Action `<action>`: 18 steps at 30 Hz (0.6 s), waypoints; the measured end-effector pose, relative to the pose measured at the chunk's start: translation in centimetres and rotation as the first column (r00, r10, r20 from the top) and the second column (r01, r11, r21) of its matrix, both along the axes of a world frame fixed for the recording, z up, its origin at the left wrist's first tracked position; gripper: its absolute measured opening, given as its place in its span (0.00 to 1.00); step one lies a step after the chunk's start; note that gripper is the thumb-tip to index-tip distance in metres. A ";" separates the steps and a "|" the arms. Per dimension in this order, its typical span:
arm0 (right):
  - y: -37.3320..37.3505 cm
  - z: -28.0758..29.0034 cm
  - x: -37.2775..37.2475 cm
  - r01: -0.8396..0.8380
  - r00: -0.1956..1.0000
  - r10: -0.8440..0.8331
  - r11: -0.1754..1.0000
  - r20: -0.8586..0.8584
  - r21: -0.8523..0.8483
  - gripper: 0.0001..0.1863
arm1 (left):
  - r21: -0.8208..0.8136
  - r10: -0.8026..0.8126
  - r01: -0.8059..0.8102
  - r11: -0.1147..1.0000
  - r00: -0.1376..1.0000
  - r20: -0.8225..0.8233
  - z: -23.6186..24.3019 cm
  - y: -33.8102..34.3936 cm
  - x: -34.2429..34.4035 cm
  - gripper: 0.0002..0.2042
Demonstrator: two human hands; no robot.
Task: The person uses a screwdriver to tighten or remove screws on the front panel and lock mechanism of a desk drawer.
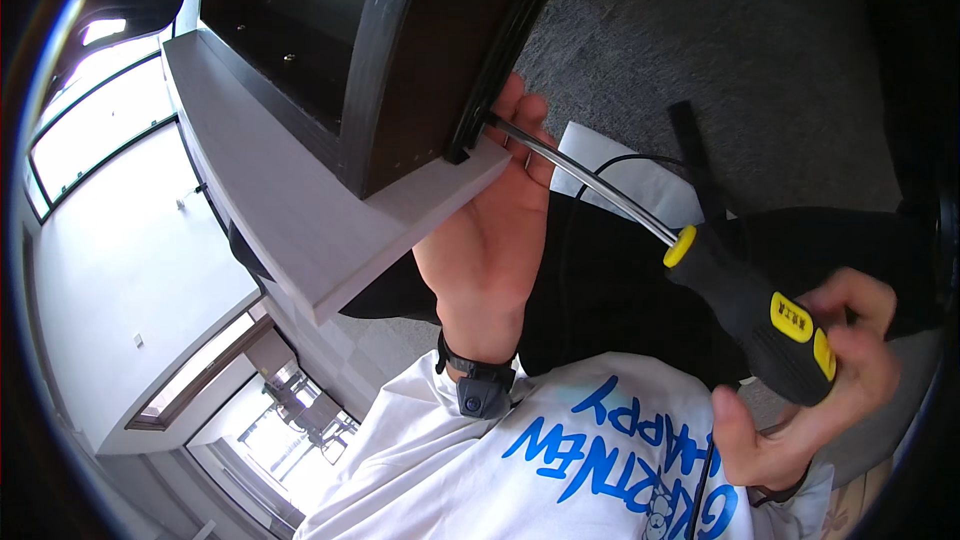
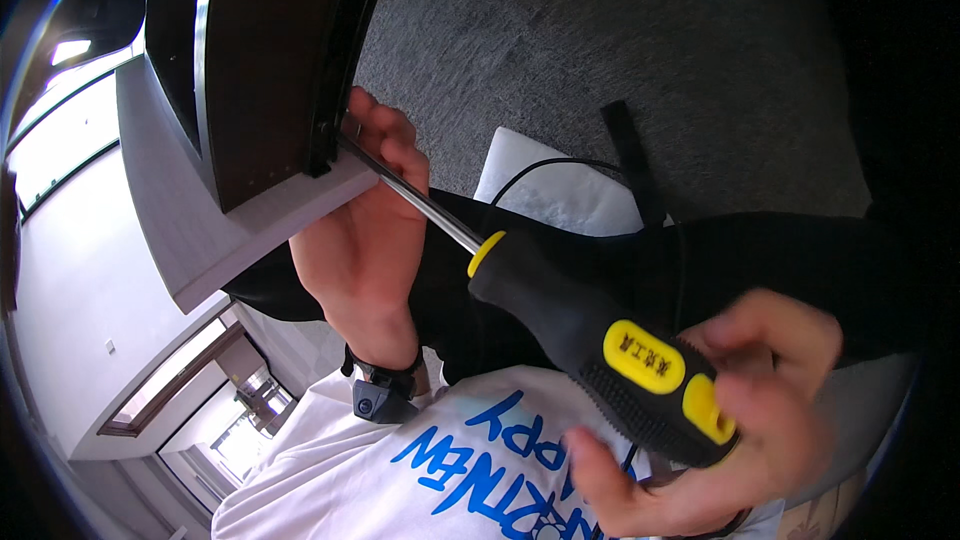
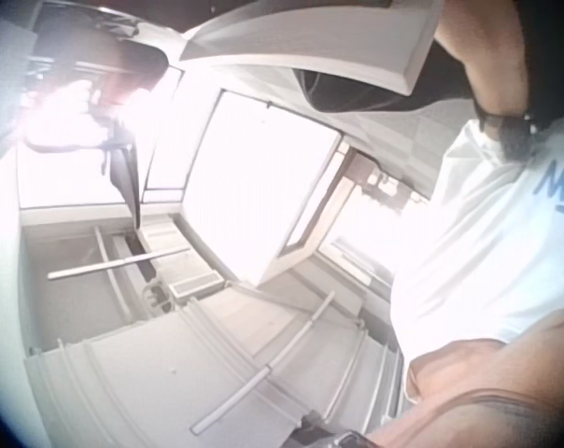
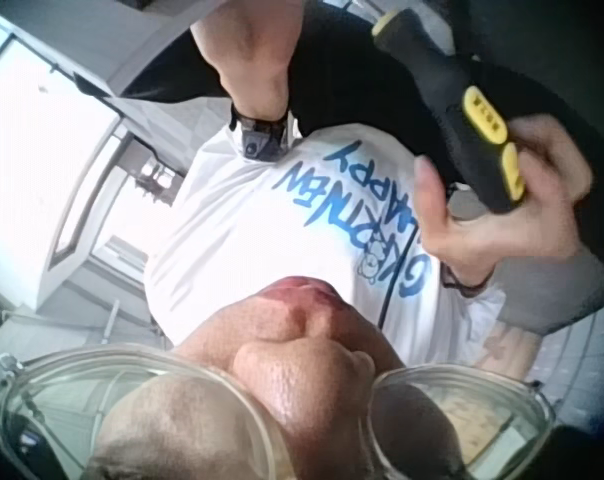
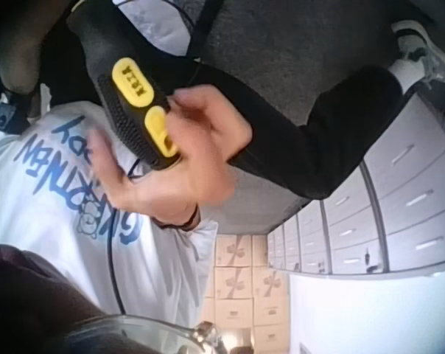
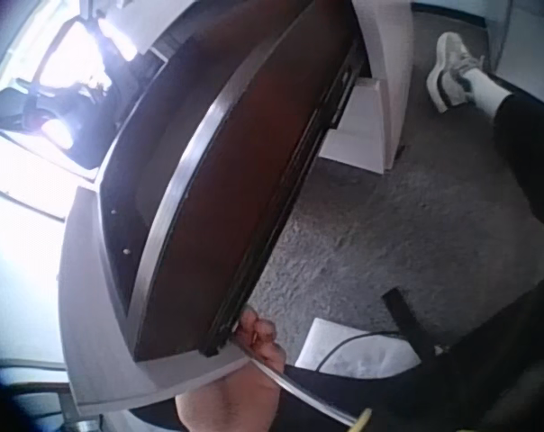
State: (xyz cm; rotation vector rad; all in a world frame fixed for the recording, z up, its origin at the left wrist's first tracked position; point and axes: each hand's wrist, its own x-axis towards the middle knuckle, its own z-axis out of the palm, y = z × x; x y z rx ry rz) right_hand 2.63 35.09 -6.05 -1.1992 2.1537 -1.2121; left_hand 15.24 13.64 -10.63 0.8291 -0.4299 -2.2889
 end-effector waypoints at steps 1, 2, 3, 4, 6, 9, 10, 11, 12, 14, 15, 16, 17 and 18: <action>0.3 0.3 -0.2 -0.022 0.999 0.022 1.000 -0.039 -0.001 0.33 | 0.007 -0.008 0.008 1.000 1.000 -0.007 -0.1 0.1 -0.3 0.22; 0.7 0.8 -0.2 -0.054 0.997 0.055 0.998 -0.045 0.027 0.36 | 0.014 -0.022 0.022 1.000 0.999 -0.028 0.0 0.2 -0.3 0.22; 0.8 0.3 -0.3 -0.072 0.991 0.071 0.997 -0.111 -0.007 0.33 | 0.021 -0.035 0.036 0.999 0.998 -0.050 0.0 0.2 -0.2 0.22; 1.0 0.2 -0.4 -0.066 0.984 0.071 0.997 -0.164 0.032 0.31 | 0.018 -0.032 0.033 0.999 0.998 -0.048 0.0 0.1 -0.1 0.22; 1.3 -0.2 -0.2 -0.018 0.985 0.041 0.990 -0.168 0.140 0.28 | -0.019 -0.046 0.044 0.999 0.996 -0.074 -0.6 -0.2 0.5 0.21; 1.3 -0.8 1.3 0.182 0.961 -0.226 0.951 0.159 0.249 0.30 | -0.035 -0.024 0.024 0.999 1.000 -0.001 -0.3 0.0 0.4 0.21; 1.2 -0.7 1.3 0.182 0.974 -0.208 0.956 0.094 0.228 0.31 | -0.031 -0.025 0.025 0.999 1.000 0.000 -0.3 0.0 0.3 0.21; 1.1 -0.5 1.1 0.155 0.976 -0.184 0.964 0.120 0.215 0.31 | -0.037 -0.031 0.031 0.999 0.999 -0.007 -0.3 -0.1 0.1 0.21; 1.0 -0.4 0.9 0.127 0.977 -0.158 0.972 0.146 0.199 0.30 | -0.043 -0.037 0.036 0.998 0.999 -0.013 -0.3 -0.1 0.1 0.21; 0.2 -0.6 0.5 0.070 0.992 -0.077 0.995 0.102 0.071 0.30 | -0.030 -0.018 0.017 0.999 1.000 -0.012 -0.2 0.0 0.2 0.21; 0.1 -0.6 0.4 0.033 0.998 -0.034 0.999 0.055 0.016 0.31 | -0.017 0.002 -0.002 1.000 1.000 -0.009 -0.2 0.0 0.3 0.21; 0.1 -0.4 0.3 0.000 1.000 -0.001 0.999 -0.001 -0.035 0.34 | -0.012 0.000 0.000 1.000 1.000 -0.013 -0.1 0.1 0.1 0.21; 0.4 -0.7 0.0 -0.048 0.999 0.047 0.997 -0.025 -0.056 0.34 | -0.011 0.005 -0.005 1.000 1.000 0.003 0.1 0.1 0.1 0.22; 0.9 -0.8 -0.3 -0.095 0.995 0.092 0.993 -0.049 -0.076 0.35 | -0.009 0.011 -0.011 1.000 1.000 0.019 0.2 0.2 0.0 0.22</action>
